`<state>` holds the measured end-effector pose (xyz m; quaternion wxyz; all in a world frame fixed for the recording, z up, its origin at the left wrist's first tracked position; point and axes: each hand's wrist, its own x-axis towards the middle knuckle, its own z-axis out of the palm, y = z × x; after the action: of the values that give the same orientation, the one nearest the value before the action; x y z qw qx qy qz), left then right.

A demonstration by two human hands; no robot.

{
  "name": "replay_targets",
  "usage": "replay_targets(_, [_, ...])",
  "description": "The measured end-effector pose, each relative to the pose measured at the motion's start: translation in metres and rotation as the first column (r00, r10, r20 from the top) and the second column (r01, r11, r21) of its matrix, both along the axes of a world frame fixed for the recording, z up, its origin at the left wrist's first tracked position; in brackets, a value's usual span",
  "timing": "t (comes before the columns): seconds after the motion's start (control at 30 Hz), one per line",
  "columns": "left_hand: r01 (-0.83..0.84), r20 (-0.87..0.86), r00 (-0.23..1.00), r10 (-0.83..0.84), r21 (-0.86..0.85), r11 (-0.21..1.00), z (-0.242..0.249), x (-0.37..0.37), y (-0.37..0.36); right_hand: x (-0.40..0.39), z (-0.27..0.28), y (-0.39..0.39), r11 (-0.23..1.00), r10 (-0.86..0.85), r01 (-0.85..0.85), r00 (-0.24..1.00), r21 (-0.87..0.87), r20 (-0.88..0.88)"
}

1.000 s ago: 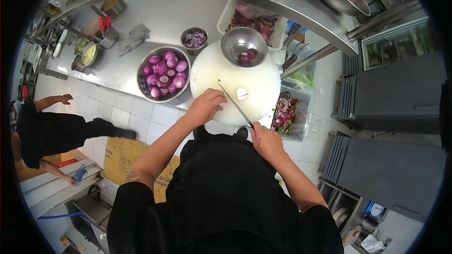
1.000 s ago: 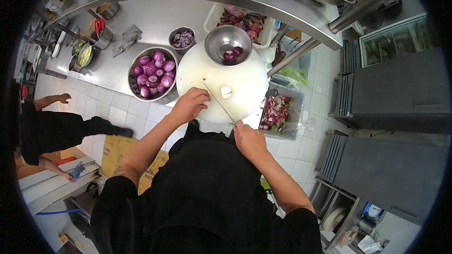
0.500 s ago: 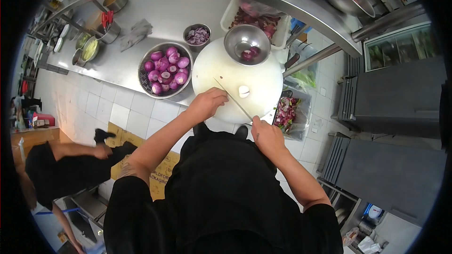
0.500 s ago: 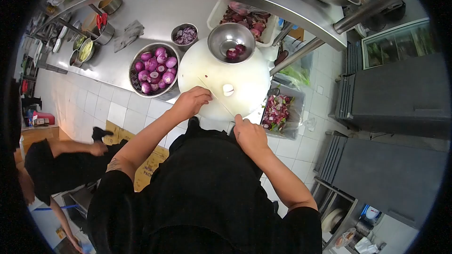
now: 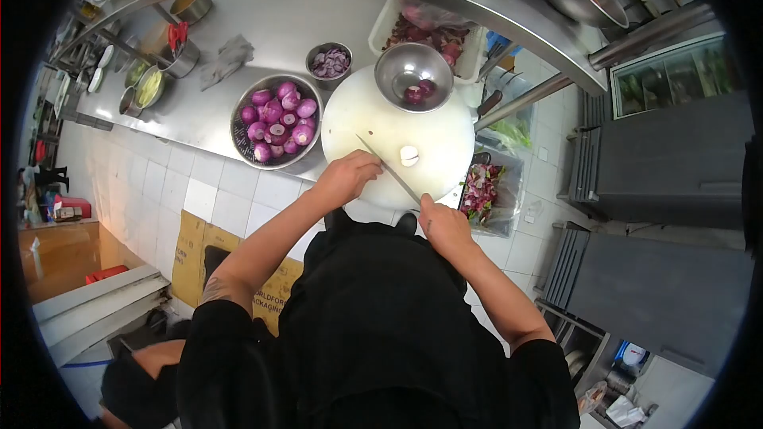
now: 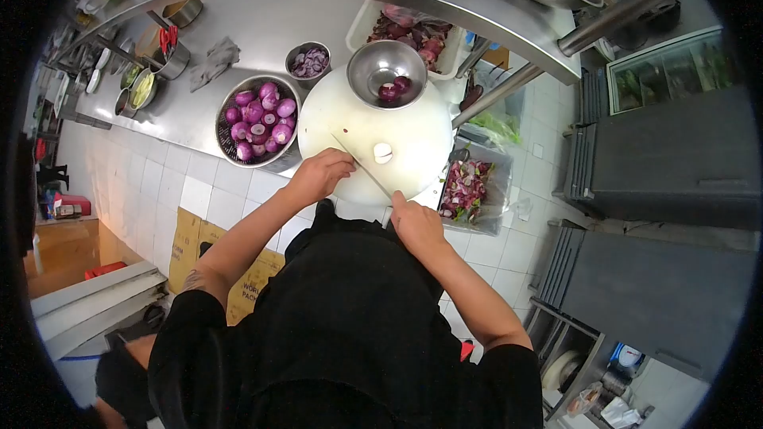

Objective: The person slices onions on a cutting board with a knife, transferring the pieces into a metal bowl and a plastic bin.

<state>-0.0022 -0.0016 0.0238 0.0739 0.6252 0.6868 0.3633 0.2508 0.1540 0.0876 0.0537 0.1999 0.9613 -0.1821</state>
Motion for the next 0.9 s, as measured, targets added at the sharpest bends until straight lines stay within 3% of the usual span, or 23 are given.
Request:
replay_targets(0.03, [0.001,0.000,1.000,-0.001,-0.007,1.000,0.001,-0.001,0.001,0.000,-0.001,0.002,1.000,-0.001,0.001,0.999,0.000,0.034])
replay_targets(0.13, [0.001,0.003,1.000,-0.001,-0.030,1.000,0.001,0.000,-0.003,-0.002,0.009,-0.001,0.999,0.016,-0.019,0.994,-0.026,-0.108])
replay_targets(0.23, [0.000,0.003,1.000,0.000,-0.011,1.000,-0.001,-0.001,0.000,0.000,0.000,0.002,1.000,0.001,0.000,0.999,-0.027,0.037])
replay_targets(0.33, [-0.005,0.000,1.000,0.005,-0.009,1.000,-0.004,0.000,-0.004,-0.002,0.003,-0.001,1.000,0.014,-0.016,0.997,-0.023,-0.075])
replay_targets(0.43, [-0.010,-0.007,1.000,0.010,0.007,1.000,-0.007,-0.002,-0.002,-0.002,0.002,0.002,1.000,0.002,-0.001,0.999,-0.027,0.051])
replay_targets(0.53, [-0.014,-0.019,1.000,0.014,0.030,0.999,-0.009,-0.001,-0.005,-0.007,0.009,-0.002,1.000,0.012,-0.014,0.997,-0.027,-0.078])
replay_targets(0.63, [-0.017,-0.014,1.000,0.018,0.051,0.999,-0.008,-0.003,-0.002,-0.005,0.004,0.002,0.998,-0.001,0.003,0.999,-0.055,0.045])
replay_targets(0.9, [-0.017,-0.005,1.000,0.017,0.048,0.999,-0.007,-0.002,-0.007,-0.009,0.007,-0.002,0.999,0.007,-0.006,1.000,-0.054,0.020])
